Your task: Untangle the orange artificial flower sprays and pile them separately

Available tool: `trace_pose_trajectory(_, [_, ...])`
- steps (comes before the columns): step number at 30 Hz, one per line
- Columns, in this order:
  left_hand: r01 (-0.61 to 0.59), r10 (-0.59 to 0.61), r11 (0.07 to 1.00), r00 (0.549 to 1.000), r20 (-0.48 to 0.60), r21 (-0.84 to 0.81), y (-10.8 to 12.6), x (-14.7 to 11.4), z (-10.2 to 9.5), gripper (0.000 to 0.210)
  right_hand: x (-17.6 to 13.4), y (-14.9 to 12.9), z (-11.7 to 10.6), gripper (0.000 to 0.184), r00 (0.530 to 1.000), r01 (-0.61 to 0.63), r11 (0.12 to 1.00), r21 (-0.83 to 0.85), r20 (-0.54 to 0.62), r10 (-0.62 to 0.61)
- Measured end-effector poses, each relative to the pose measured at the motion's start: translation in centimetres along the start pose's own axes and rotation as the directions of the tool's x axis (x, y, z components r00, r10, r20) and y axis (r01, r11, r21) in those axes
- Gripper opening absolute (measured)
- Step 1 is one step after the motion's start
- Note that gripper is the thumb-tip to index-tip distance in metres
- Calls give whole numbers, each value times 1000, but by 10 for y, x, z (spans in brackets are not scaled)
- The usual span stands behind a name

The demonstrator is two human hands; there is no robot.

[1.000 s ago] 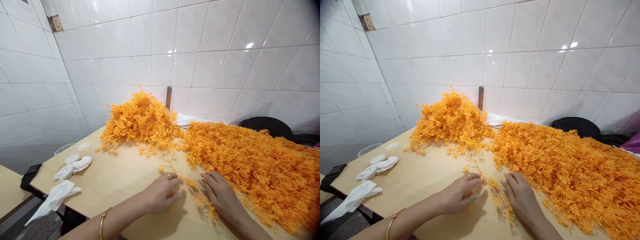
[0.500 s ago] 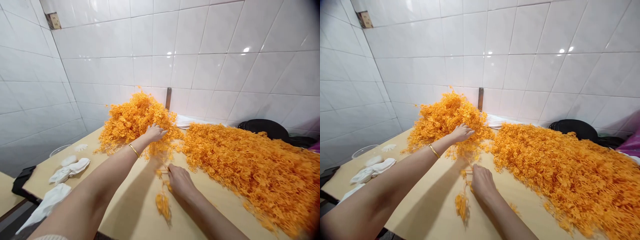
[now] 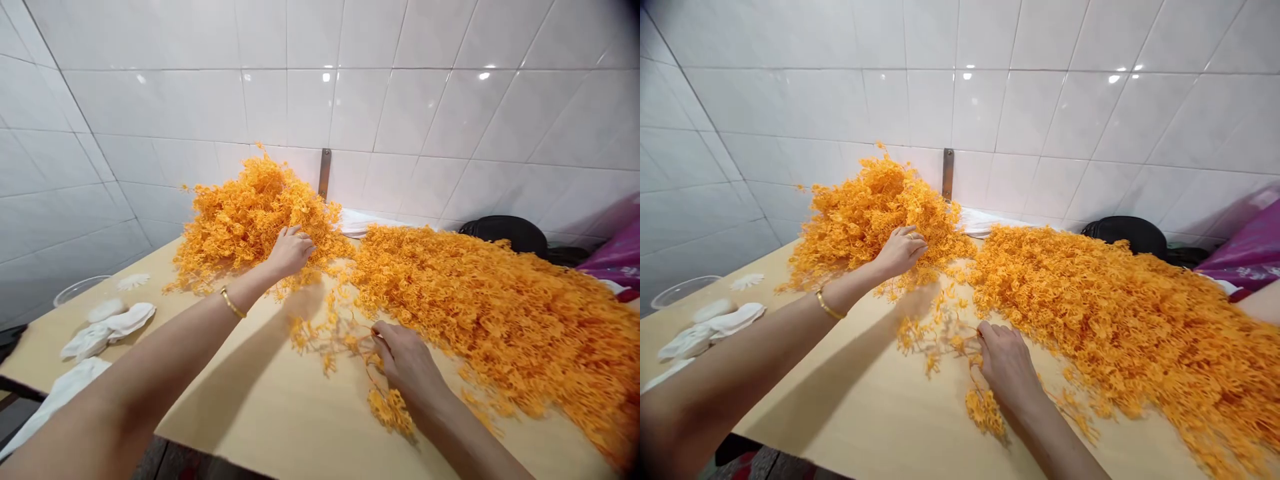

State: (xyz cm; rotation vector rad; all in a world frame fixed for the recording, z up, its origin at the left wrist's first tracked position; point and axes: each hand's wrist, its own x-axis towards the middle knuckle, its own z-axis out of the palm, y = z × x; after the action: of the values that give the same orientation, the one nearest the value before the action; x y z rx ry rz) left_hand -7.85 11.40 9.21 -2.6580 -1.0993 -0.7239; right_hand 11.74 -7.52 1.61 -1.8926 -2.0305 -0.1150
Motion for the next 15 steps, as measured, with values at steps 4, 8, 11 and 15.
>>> trace_pose_trajectory(4, [-105,80,980,986,-144,-172,31,-37,-14,31,7,-6,-10,28,998,16,996,84,-57,-12])
trace_pose_trajectory(8, [-198,188,940,980,-61,-277,55,-81,-13,31,-3,6,-41,25,977,31,980,199,-212,12])
trace_pose_trajectory(11, [-261,283,923,958,40,-282,67,-106,-4,40,-25,24,-59,21,952,-37,973,228,-289,104])
trace_pose_trajectory(15, [-318,356,914,926,122,-250,72,-118,10,36,-66,47,-55,23,920,-188,965,183,-311,238])
